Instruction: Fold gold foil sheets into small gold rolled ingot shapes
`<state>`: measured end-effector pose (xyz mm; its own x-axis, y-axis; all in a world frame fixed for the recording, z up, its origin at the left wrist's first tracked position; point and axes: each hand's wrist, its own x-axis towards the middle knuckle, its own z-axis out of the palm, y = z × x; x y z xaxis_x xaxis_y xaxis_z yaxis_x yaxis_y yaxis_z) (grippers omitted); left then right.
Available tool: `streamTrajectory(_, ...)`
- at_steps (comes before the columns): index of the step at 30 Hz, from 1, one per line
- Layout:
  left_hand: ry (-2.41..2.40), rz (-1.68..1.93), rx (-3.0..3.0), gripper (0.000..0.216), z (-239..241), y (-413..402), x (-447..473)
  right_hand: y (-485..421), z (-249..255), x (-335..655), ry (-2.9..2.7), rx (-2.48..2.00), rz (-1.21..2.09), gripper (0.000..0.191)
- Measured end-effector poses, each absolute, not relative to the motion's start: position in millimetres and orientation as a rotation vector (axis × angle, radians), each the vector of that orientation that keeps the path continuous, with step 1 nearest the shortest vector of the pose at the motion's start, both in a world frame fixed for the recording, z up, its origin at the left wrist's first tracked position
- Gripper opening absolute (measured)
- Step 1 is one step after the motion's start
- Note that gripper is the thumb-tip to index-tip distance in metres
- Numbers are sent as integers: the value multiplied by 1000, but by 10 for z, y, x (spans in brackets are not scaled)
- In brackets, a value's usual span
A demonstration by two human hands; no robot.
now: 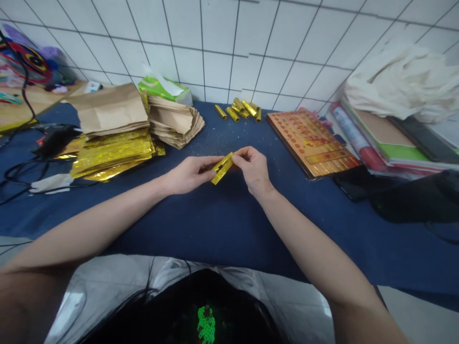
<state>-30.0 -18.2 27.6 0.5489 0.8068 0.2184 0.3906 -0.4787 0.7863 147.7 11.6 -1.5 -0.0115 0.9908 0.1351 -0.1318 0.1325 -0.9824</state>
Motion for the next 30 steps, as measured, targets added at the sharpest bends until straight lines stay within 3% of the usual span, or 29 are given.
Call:
streamTrajectory(11, 1011, 712, 2113, 39, 225, -194, -283, 97, -29, 1459, -1234, -1043, 1187, 10)
streamTrajectory(30, 1159, 643, 2015, 49, 260, -204, -268, 83, -37, 1480, -1379, -1015, 1237, 11)
